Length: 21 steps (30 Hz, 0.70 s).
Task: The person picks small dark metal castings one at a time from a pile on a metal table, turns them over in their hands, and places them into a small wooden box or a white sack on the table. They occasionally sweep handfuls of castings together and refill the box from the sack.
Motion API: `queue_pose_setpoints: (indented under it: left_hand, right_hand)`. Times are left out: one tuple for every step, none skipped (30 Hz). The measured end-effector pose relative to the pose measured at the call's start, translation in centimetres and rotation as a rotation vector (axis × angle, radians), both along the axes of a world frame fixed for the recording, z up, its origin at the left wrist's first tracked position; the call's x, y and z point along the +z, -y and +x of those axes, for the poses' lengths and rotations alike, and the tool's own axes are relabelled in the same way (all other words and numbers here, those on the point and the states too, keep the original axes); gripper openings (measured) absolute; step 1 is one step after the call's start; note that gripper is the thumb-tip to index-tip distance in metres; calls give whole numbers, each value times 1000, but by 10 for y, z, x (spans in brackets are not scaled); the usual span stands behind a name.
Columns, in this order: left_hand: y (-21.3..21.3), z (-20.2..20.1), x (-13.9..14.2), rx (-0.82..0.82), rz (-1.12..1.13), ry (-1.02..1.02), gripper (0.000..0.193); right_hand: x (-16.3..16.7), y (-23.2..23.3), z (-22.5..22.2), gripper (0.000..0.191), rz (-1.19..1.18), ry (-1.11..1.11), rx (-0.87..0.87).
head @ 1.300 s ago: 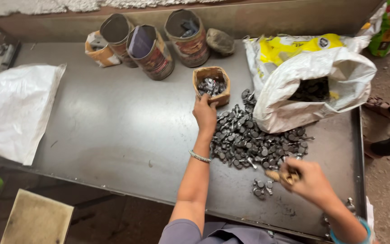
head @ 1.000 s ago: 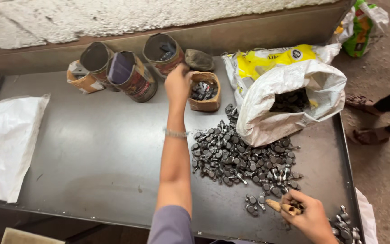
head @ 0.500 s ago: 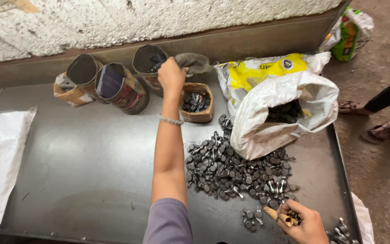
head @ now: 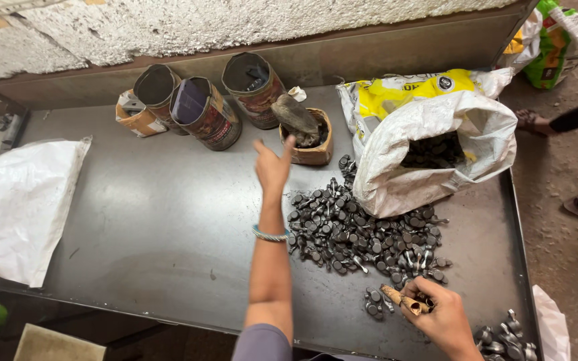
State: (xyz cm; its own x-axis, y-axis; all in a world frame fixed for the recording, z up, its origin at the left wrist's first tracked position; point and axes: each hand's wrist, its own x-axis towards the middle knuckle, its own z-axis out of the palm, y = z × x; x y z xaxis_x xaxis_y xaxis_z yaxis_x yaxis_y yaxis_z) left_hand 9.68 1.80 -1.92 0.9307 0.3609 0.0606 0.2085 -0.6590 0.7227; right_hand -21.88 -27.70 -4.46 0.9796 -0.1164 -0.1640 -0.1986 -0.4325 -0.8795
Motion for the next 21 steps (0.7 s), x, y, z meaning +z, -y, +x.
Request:
queue_pose_setpoints:
  left_hand:
    - [10, -6, -7, -26, -255, -15, 95]
    - [24, -10, -14, -52, -511, -31, 94]
    - [36, -11, -18, -79, -770, -47, 94]
    - [45, -7, -18, -50, -805, 21, 90]
    - [54, 1, -18, -18, -841, 84, 86]
    - [60, 11, -15, 11, -877, 148, 81]
    - [64, 23, -10, -3, -909, 163, 82]
    - [67, 34, -6, -9, -939, 177, 82]
    - [67, 44, -2, -9, -968, 190, 82]
    - [68, 55, 4, -2, -977, 199, 81]
    - [71, 66, 11, 0, -988, 206, 80]
    - [74, 76, 18, 3, -1003, 164, 81]
    - [76, 85, 27, 4, -1021, 119, 82]
    - [77, 90, 31, 3, -1040, 73, 83]
    - [77, 93, 32, -23, -1082, 26, 91]
    - [77, 95, 34, -48, -1122, -21, 100]
    - [76, 95, 34, -69, -1160, -71, 110]
    - [74, 91, 32, -118, -1109, -82, 113]
    - [71, 85, 28, -160, -1058, -100, 115]
    - [68, 75, 22, -199, -1006, -124, 118]
    - [63, 63, 16, -207, -948, -103, 105]
  right_hand:
    - [1, -1, -3, 21, -2, -3, 4]
    - [1, -1, -5, 21, -5, -6, 9]
    - [2, -1, -7, 22, -4, -7, 9]
    - [2, -2, -8, 24, -4, -9, 9]
    - [2, -1, -11, 25, -6, -15, 8]
    - [3, -2, -12, 26, -9, -16, 3]
    - [3, -1, -13, 27, -13, -14, 2]
    - [2, -1, -13, 28, -17, -16, 8]
    - [2, -1, -14, 27, -22, -22, 9]
    - [1, -2, -14, 26, -25, -25, 9]
    - [1, -2, -14, 25, -30, -26, 2]
    - [0, -2, -14, 24, -35, -34, -8]
    - [-1, -2, -14, 24, -42, -43, -23]
    - [-2, -2, -14, 23, -50, -51, -38]
    - [-4, -1, -15, 23, -57, -48, -49]
    - [-6, 0, -15, 22, -63, -45, -58]
    - [-7, 1, -16, 22, -67, -45, -67]
    - [-10, 2, -16, 22, -69, -21, -68]
    - [-12, 5, -17, 22, -69, -6, -66]
    - [-14, 7, -19, 23, -68, 3, -63]
    - [-16, 8, -20, 22, -6, -73, -77]
